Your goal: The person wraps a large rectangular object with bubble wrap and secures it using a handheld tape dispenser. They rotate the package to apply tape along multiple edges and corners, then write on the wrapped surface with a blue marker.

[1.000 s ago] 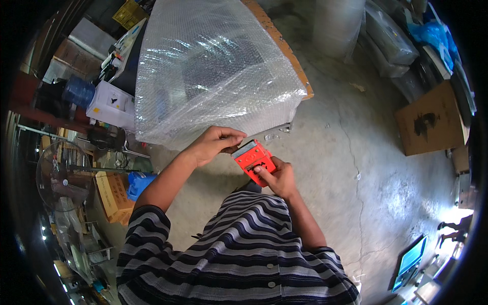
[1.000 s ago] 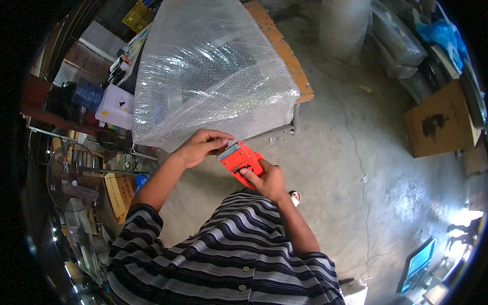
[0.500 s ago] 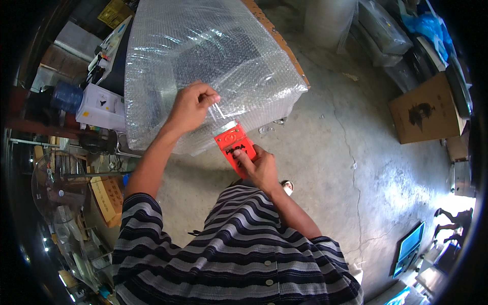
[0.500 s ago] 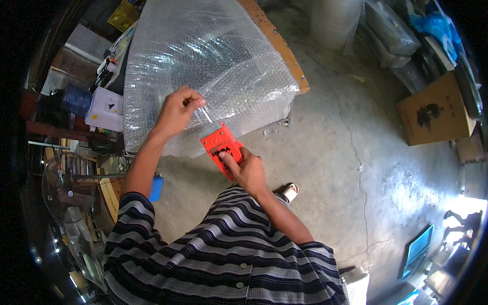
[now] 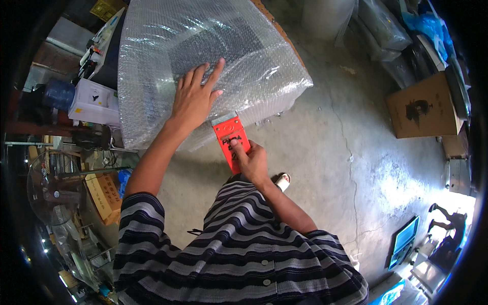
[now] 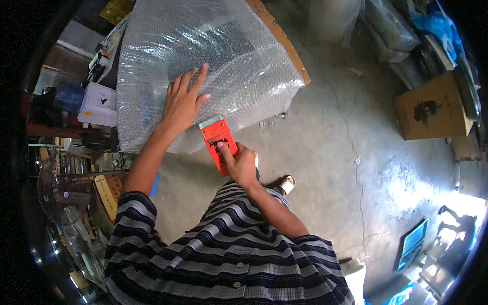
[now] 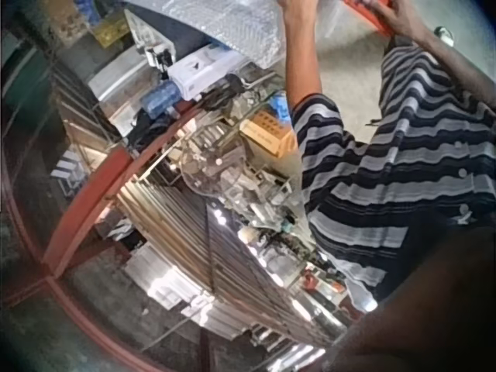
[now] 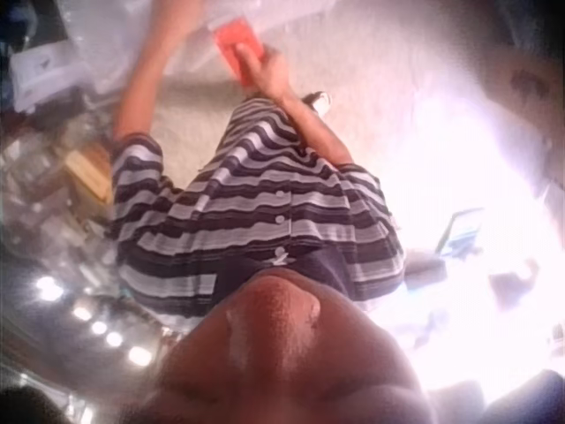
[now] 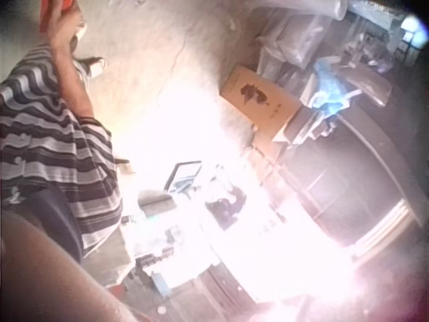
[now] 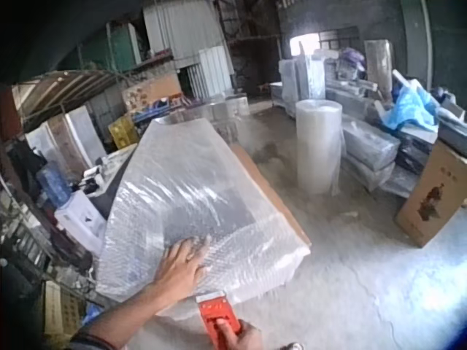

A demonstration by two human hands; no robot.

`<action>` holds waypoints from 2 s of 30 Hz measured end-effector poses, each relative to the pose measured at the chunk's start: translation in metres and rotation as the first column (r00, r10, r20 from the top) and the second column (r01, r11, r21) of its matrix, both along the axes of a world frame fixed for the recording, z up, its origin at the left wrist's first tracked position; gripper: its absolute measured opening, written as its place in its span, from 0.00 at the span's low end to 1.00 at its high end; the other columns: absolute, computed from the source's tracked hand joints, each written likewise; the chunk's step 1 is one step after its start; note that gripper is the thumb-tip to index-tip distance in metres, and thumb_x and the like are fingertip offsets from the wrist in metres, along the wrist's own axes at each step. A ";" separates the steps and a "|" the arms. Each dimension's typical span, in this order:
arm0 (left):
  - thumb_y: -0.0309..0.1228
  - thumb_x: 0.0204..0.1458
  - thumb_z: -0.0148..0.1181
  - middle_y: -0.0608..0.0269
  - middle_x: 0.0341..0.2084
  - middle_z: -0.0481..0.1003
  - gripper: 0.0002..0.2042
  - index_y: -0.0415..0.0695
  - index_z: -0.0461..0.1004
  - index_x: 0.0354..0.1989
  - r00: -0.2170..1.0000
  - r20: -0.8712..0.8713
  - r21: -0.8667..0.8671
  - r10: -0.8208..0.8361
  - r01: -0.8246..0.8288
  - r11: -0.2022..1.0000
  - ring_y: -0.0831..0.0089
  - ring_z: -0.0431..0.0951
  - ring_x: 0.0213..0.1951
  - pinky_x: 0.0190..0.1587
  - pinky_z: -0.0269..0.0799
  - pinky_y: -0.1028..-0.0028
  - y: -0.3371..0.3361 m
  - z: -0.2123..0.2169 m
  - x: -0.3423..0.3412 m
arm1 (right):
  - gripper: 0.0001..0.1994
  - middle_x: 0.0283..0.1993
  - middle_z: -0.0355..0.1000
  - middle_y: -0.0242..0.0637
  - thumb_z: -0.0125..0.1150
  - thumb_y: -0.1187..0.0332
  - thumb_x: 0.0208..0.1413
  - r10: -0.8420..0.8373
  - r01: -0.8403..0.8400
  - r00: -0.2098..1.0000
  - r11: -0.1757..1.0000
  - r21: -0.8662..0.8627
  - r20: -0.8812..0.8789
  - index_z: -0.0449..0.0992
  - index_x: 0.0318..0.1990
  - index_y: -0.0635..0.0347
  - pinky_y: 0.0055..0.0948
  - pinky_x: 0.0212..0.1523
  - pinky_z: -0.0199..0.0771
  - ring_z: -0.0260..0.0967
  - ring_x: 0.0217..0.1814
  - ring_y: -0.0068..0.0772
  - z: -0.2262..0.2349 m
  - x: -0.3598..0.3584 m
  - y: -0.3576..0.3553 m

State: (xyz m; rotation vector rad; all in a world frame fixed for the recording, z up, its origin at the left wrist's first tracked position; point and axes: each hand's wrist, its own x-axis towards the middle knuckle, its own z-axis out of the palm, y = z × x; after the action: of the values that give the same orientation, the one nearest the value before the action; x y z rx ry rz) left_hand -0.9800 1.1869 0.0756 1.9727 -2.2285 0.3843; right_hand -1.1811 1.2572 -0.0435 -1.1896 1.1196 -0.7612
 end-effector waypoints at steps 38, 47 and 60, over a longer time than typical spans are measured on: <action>0.40 0.66 0.39 0.58 0.79 0.44 0.32 0.38 0.50 0.77 0.300 0.711 0.595 -0.636 0.226 0.771 0.65 0.35 0.80 0.79 0.22 0.58 0.050 -0.038 -0.008 | 0.33 0.24 0.76 0.56 0.61 0.39 0.60 0.206 -0.231 0.911 0.973 -0.028 -0.357 0.80 0.32 0.71 0.46 0.34 0.76 0.78 0.27 0.53 -0.094 -0.010 -0.011; 0.38 0.64 0.42 0.57 0.79 0.45 0.33 0.36 0.50 0.76 0.420 0.708 0.537 -0.568 0.202 0.819 0.65 0.39 0.79 0.79 0.25 0.60 0.055 -0.053 -0.010 | 0.31 0.41 0.81 0.55 0.60 0.38 0.58 0.416 -0.454 0.632 0.883 0.122 -0.654 0.84 0.40 0.64 0.48 0.48 0.80 0.81 0.45 0.57 -0.017 -0.018 -0.053; 0.40 0.64 0.44 0.55 0.78 0.45 0.34 0.31 0.51 0.75 0.385 0.818 0.401 -0.427 0.149 0.904 0.63 0.38 0.79 0.79 0.24 0.63 0.072 -0.135 0.001 | 0.19 0.54 0.81 0.45 0.68 0.55 0.54 0.608 -0.718 0.279 0.646 0.259 -0.743 0.85 0.48 0.58 0.41 0.52 0.81 0.80 0.57 0.44 -0.079 -0.051 -0.020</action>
State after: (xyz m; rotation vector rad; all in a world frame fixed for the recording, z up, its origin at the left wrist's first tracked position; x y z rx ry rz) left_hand -0.9794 1.2590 -0.0595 1.5125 -3.3499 1.4644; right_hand -1.2324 1.2375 -0.1230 -2.0289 1.0700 0.4760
